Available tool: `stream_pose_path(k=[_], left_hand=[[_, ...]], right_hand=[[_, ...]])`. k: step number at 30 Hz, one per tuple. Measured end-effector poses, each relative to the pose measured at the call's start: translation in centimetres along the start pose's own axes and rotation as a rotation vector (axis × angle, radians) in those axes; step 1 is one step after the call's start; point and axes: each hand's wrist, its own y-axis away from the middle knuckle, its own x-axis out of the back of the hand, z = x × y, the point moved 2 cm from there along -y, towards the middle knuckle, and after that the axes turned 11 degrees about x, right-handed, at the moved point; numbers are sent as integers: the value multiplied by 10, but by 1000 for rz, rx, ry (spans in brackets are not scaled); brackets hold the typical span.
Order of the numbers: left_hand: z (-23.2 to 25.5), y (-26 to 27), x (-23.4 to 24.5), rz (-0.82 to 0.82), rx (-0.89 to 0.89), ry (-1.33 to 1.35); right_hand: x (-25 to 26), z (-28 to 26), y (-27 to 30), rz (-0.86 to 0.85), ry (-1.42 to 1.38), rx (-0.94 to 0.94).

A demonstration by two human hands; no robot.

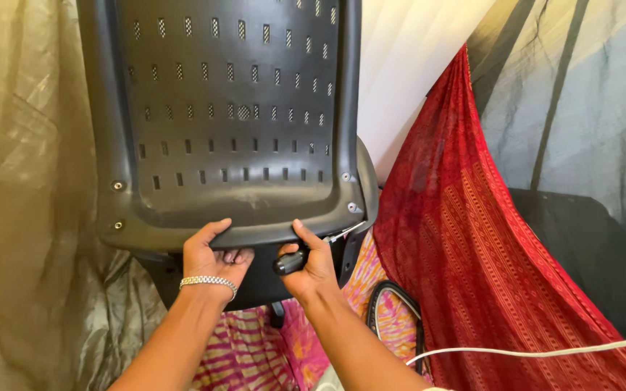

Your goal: The person assembles an office chair by attaching the base to the seat and then securing the backrest. They use a screwdriver to tighten screws on the underside of the seat and backrest, aligning components and fastening them together.

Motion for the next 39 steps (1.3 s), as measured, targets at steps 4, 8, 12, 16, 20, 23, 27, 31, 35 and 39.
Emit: stream_pose_path(k=[4, 8, 12, 16, 20, 23, 27, 31, 35, 39], left_hand=[[-7, -31, 15, 148, 34, 50], [-25, -57, 54, 107, 24, 16], [-32, -76, 90, -16, -30, -30], [-27, -105, 105, -53, -27, -107], [-34, -121, 126, -79, -17, -63], [-40, -125, 144, -64, -31, -21], [-48, -133, 151, -156, -40, -17], [-51, -137, 146, -206, -57, -59], [-60, -136, 128, -99, -86, -217], [-63, -114, 125, 231, -68, -453]], right_hand=[[27, 6, -47, -81, -42, -5], [78, 16, -71, -93, -111, -13], [112, 28, -81, -119, -191, -60], [128, 35, -97, -166, -256, -98], [145, 35, -111, -144, -248, -117], [160, 37, -114, -181, -208, -125], [160, 29, -123, -303, -230, -125], [151, 22, -128, -350, -190, -59], [150, 13, -130, -408, -220, -29], [149, 7, -135, -466, -210, -47]])
